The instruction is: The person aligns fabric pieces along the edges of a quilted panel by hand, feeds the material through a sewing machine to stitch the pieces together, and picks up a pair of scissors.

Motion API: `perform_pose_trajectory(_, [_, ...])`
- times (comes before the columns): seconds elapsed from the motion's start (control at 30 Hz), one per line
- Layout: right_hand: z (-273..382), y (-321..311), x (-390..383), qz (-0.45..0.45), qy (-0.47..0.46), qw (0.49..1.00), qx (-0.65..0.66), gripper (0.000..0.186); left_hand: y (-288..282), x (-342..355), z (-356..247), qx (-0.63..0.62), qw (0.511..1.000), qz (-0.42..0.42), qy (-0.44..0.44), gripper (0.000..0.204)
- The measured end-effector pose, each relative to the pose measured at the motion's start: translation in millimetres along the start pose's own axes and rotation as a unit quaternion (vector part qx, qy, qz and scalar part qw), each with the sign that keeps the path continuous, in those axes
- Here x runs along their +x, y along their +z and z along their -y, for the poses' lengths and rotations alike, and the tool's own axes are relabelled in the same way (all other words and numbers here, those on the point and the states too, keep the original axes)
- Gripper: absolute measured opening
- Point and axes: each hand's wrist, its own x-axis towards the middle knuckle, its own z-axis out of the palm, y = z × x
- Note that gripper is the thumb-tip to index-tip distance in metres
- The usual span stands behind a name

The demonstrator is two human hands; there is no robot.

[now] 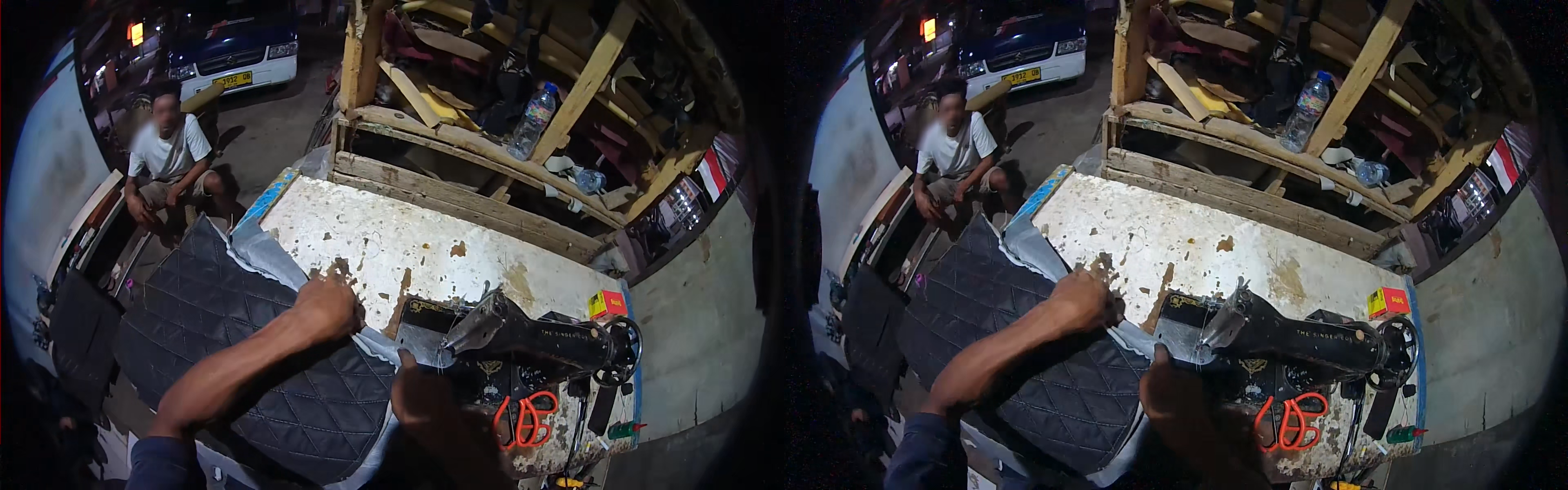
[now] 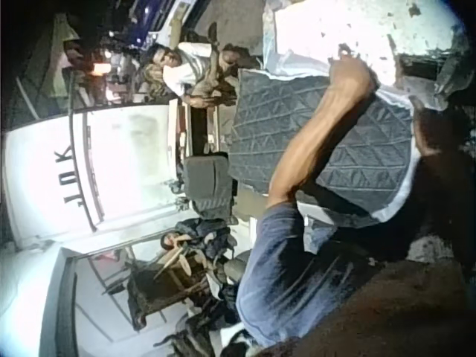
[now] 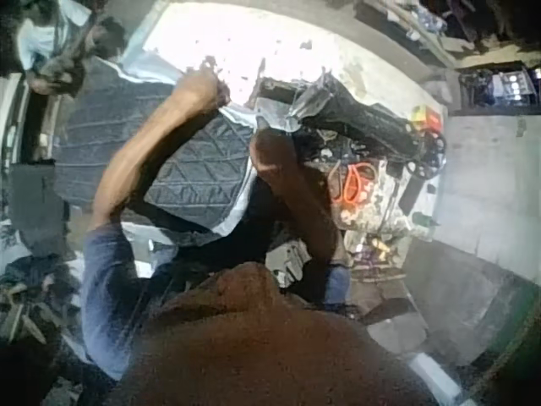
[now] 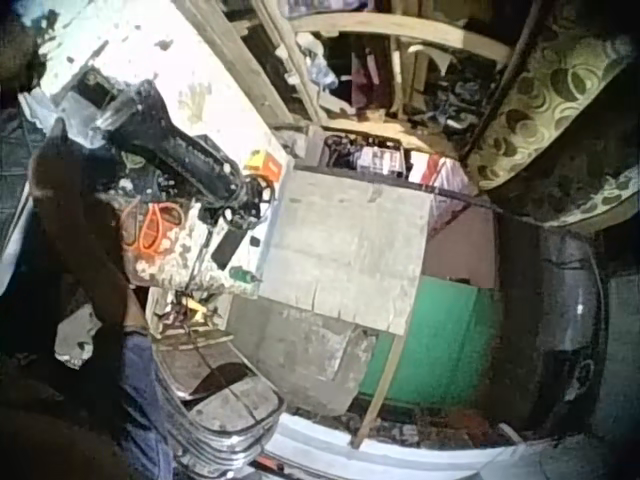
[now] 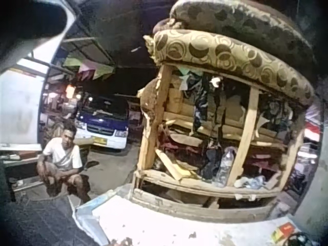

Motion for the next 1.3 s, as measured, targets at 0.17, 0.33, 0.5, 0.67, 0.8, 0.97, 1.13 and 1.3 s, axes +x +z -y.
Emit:
perform_pose_trajectory(0.17, [-2.0,9.5,-2.3,0.04,0.044,0.996,0.067,0.037,1.7,0.6,-1.5,-0.024,0.997,0.068,-0.013,0.038])
perform_pose_trajectory(0.33, [-3.6,23.5,5.1,0.071,0.089,0.991,0.068,0.019,11.5,2.8,-3.0,-0.028,0.999,0.016,-0.027,0.035])
perform_pose_trajectory(0.5, [-12.3,8.0,30.1,0.11,0.071,0.991,0.036,0.013,23.0,7.7,3.3,-0.03,0.999,-0.005,-0.021,0.031])
perform_pose_trajectory(0.67, [-34.4,11.6,35.4,0.057,0.034,0.997,0.04,0.012,12.7,3.9,-4.5,-0.029,0.999,0.009,-0.034,0.028])
perform_pose_trajectory(0.8, [-40.8,13.2,35.0,0.071,0.019,0.996,0.058,0.008,9.8,2.9,-6.3,-0.036,0.998,0.019,-0.037,0.028])
perform_pose_trajectory(0.97, [-36.2,12.7,40.7,0.079,0.019,0.995,0.053,0.008,15.6,0.7,-6.0,-0.046,0.999,0.003,-0.024,0.026])
perform_pose_trajectory(1.13, [-52.4,-11.2,49.2,0.146,-0.013,0.967,0.208,0.013,12.8,1.9,-5.4,-0.056,0.998,-0.001,-0.022,0.026])
perform_pose_trajectory(1.3, [-27.0,-43.4,74.8,0.225,0.187,0.918,0.266,0.026,16.5,2.0,-4.6,-0.048,0.998,-0.012,-0.024,0.027])
